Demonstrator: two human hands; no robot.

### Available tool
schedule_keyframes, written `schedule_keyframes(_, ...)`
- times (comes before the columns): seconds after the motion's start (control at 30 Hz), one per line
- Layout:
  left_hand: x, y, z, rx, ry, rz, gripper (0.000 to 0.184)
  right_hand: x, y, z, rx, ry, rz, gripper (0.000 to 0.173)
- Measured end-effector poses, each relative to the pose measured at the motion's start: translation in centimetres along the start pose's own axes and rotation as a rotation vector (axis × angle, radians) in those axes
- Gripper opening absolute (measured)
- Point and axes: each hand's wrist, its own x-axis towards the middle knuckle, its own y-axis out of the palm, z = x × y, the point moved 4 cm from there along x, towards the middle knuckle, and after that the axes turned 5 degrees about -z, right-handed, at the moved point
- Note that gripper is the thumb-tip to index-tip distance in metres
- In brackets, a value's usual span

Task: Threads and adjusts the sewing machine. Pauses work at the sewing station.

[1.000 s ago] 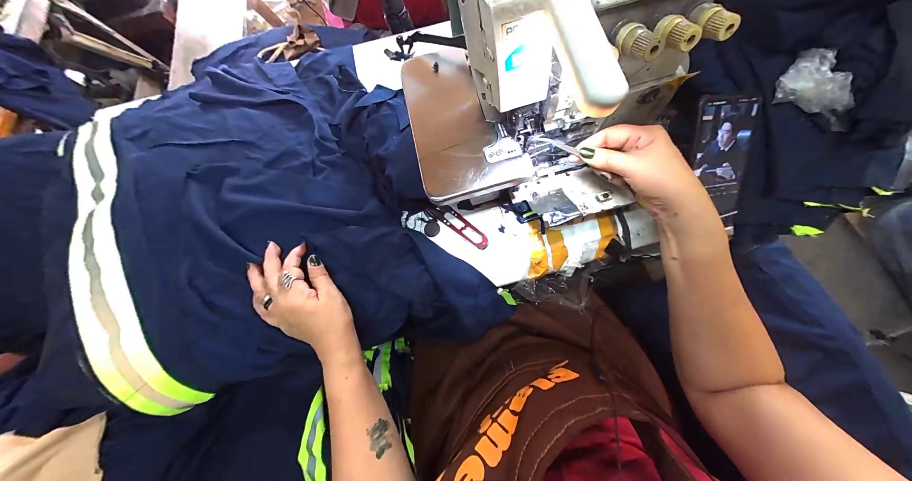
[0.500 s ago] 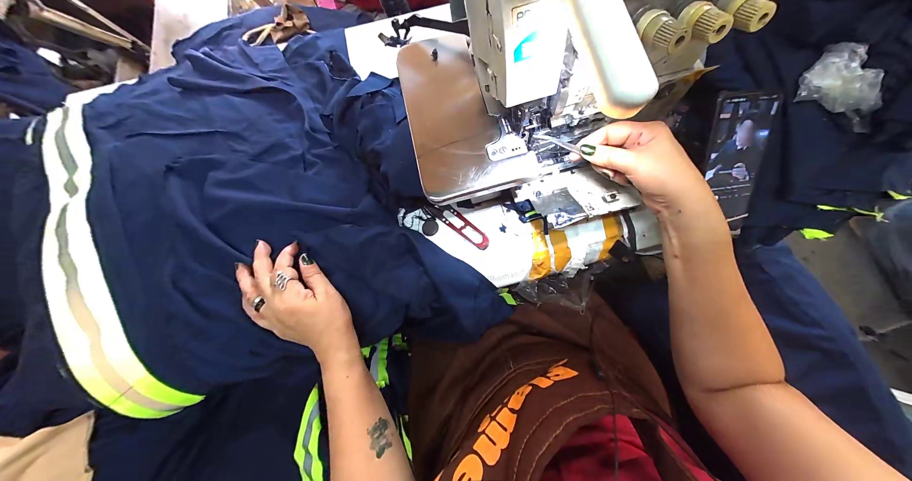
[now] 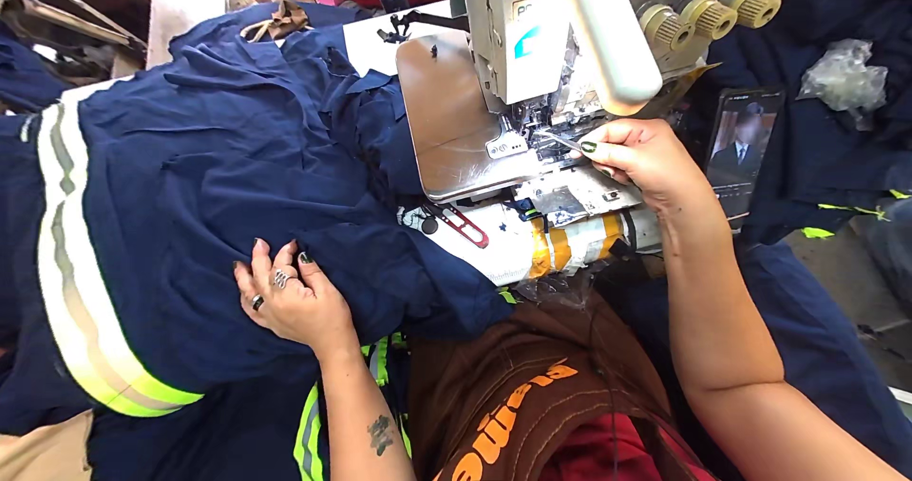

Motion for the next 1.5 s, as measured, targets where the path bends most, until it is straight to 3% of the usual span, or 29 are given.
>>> schedule_keyframes(0.97, 0.0, 0.1, 0.2, 0.011, 0.007, -0.002, 0.037, -1.4, 0.2, 0.3, -0.005, -0.014, -0.069, 0.010)
schedule_keyframes(1.5, -0.2, 0.2, 0.2, 0.022, 0.016, -0.013, 0.036, -4.4, 1.9, 0.5, -0.080, -0.048, -0.235, 0.011)
